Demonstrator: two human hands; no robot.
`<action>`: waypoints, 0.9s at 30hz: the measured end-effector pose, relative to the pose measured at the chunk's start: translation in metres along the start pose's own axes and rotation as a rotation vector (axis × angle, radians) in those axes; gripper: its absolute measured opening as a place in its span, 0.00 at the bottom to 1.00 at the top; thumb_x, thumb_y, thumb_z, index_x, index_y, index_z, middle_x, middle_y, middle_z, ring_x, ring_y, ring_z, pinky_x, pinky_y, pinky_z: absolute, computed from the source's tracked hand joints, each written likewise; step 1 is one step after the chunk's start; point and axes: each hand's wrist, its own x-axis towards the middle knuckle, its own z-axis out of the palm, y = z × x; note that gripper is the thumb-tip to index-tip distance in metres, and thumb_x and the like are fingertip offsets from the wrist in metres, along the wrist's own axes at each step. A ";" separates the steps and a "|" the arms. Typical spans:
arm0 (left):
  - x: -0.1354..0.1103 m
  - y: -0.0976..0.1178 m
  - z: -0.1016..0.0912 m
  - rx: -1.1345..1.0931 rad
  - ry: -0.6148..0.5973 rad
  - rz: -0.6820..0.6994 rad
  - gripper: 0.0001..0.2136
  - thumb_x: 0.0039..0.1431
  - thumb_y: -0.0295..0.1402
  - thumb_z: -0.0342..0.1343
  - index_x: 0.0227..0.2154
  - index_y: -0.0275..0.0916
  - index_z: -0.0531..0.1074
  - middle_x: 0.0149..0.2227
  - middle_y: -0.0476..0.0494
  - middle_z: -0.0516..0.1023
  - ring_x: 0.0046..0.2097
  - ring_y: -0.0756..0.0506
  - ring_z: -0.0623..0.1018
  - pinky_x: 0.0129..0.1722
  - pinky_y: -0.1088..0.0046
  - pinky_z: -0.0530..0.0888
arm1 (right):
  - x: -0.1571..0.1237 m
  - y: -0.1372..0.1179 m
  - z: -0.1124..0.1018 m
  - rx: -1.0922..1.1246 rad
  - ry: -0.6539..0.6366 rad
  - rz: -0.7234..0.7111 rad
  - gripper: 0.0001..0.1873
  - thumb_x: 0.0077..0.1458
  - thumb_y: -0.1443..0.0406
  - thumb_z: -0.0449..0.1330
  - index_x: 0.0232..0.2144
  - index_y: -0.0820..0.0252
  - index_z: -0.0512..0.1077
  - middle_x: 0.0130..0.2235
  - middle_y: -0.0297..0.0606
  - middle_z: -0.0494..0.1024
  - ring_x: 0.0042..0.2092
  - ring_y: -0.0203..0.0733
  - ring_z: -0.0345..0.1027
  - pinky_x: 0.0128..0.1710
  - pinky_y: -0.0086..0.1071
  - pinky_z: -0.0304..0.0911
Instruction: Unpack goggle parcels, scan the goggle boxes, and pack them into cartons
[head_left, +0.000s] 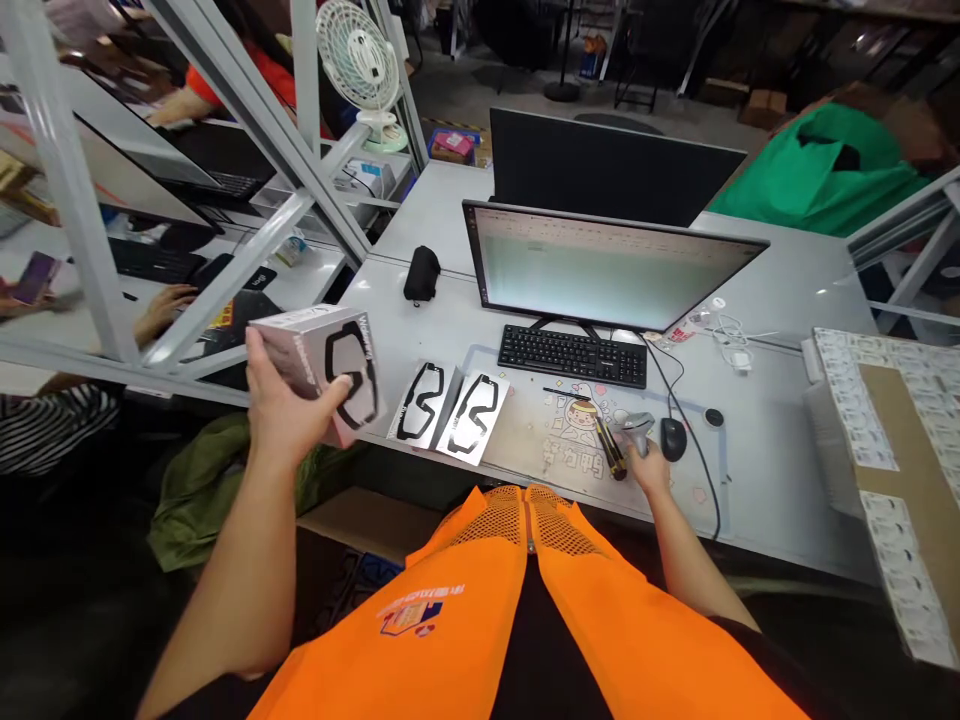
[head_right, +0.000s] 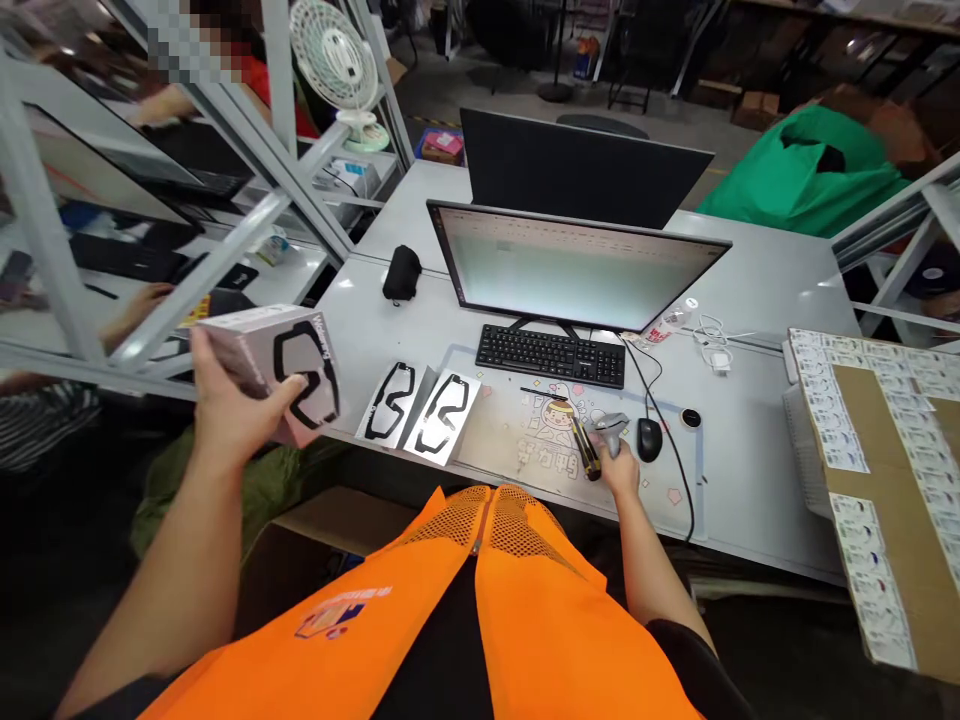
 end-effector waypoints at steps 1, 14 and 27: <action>0.023 -0.022 0.002 0.147 -0.023 -0.067 0.63 0.49 0.48 0.75 0.80 0.47 0.40 0.74 0.30 0.59 0.70 0.19 0.68 0.67 0.30 0.68 | -0.004 0.000 0.005 -0.014 0.003 0.023 0.34 0.68 0.50 0.54 0.67 0.66 0.69 0.54 0.59 0.83 0.57 0.63 0.77 0.53 0.44 0.68; 0.073 -0.171 0.132 0.474 -0.525 -0.429 0.54 0.58 0.54 0.63 0.79 0.37 0.43 0.75 0.17 0.54 0.70 0.14 0.65 0.67 0.33 0.65 | -0.038 -0.014 0.027 -0.073 0.103 0.128 0.35 0.68 0.54 0.56 0.69 0.69 0.66 0.56 0.60 0.81 0.58 0.61 0.77 0.54 0.42 0.68; -0.044 -0.009 0.157 0.219 -0.667 -0.141 0.48 0.58 0.52 0.67 0.76 0.44 0.54 0.77 0.22 0.52 0.70 0.18 0.67 0.64 0.38 0.69 | -0.033 -0.003 0.025 0.004 0.067 0.070 0.41 0.64 0.49 0.56 0.70 0.70 0.66 0.58 0.64 0.80 0.59 0.67 0.75 0.58 0.49 0.68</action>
